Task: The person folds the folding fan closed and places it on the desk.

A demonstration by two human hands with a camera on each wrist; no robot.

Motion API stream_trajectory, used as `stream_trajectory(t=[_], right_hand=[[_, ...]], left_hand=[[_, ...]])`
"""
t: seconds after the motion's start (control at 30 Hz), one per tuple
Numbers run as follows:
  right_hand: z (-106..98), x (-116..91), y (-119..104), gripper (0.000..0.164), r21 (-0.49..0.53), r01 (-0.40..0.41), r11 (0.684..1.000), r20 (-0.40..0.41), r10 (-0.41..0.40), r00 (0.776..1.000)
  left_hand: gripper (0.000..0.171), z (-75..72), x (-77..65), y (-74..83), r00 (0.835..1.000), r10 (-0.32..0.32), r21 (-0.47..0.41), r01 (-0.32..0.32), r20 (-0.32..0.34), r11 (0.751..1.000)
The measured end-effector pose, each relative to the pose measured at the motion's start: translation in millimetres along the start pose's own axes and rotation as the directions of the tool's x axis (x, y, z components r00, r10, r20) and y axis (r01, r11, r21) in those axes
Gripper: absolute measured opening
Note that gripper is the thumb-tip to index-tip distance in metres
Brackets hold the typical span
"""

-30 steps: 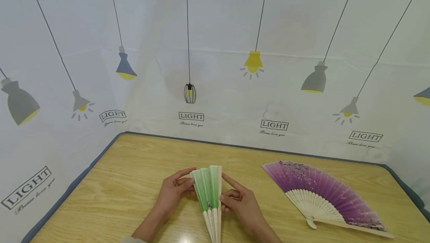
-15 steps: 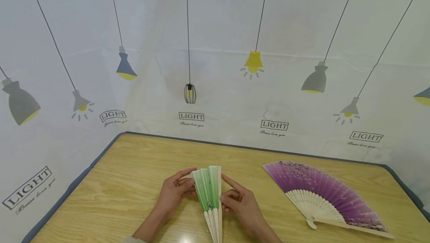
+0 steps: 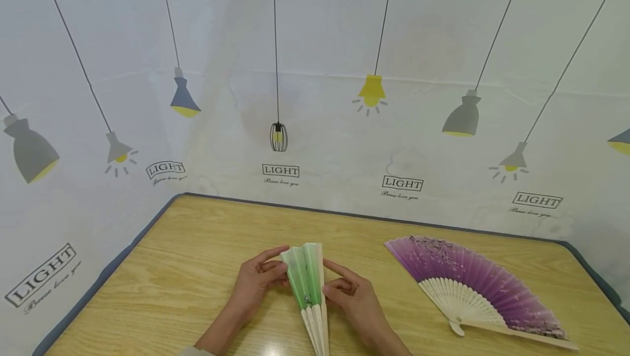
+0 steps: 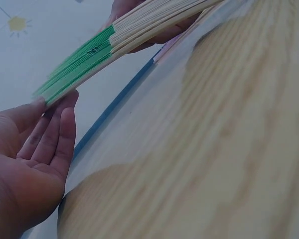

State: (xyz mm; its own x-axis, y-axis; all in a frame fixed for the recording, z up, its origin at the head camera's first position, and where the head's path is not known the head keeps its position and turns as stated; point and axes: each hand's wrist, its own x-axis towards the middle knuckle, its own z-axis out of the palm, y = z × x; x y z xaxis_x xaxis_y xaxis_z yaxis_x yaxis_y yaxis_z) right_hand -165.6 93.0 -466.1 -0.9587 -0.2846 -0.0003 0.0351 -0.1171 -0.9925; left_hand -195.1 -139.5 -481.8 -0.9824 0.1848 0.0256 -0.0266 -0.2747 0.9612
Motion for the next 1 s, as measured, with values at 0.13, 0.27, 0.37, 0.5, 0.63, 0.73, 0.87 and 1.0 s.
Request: stream_trajectory(t=[0.13, 0.27, 0.37, 0.5, 0.63, 0.73, 0.87, 1.0], right_hand=[[-0.2, 0.4, 0.4, 0.051, 0.012, -0.012, 1.000, 0.012, 0.012, 1.000], [-0.2, 0.7, 1.2, 0.051, 0.011, -0.009, 1.000, 0.015, 0.009, 1.000], [0.4, 0.6, 1.4, 0.050, 0.018, 0.000, 1.000, 0.017, 0.000, 1.000], [1.0, 1.4, 1.9, 0.050, 0.029, -0.003, 1.000, 0.019, 0.003, 1.000], [1.8, 2.1, 2.9, 0.048, 0.030, -0.004, 1.000, 0.011, 0.004, 1.000], [2.7, 1.9, 3.5, 0.048, 0.029, -0.009, 1.000, 0.005, 0.009, 1.000], [3.8, 1.1, 3.5, 0.047, 0.027, -0.020, 0.999, 0.002, 0.020, 1.000], [4.1, 0.3, 3.6, 0.047, 0.025, -0.021, 0.999, 0.007, 0.021, 1.000]], left_hand=[[0.051, 1.9, -0.1, 0.4, 1.000, -0.003, 0.007, 0.003, 0.004, 1.000], [0.051, 3.1, -0.1, 0.5, 1.000, 0.002, 0.001, -0.002, 0.008, 1.000], [0.050, 3.5, 0.7, 0.1, 1.000, 0.011, -0.001, -0.011, 0.010, 1.000], [0.050, 3.3, 1.0, 0.2, 1.000, 0.014, 0.006, -0.014, 0.011, 1.000], [0.049, 3.5, 0.9, 1.0, 1.000, 0.009, 0.004, -0.009, 0.010, 1.000], [0.048, 4.0, 0.7, 1.6, 1.000, 0.005, 0.001, -0.005, 0.014, 1.000], [0.047, 4.3, 0.7, 0.5, 1.000, 0.005, 0.004, -0.005, 0.023, 1.000], [0.046, 4.8, 0.6, -1.4, 1.000, 0.011, 0.011, -0.012, 0.020, 1.000]])
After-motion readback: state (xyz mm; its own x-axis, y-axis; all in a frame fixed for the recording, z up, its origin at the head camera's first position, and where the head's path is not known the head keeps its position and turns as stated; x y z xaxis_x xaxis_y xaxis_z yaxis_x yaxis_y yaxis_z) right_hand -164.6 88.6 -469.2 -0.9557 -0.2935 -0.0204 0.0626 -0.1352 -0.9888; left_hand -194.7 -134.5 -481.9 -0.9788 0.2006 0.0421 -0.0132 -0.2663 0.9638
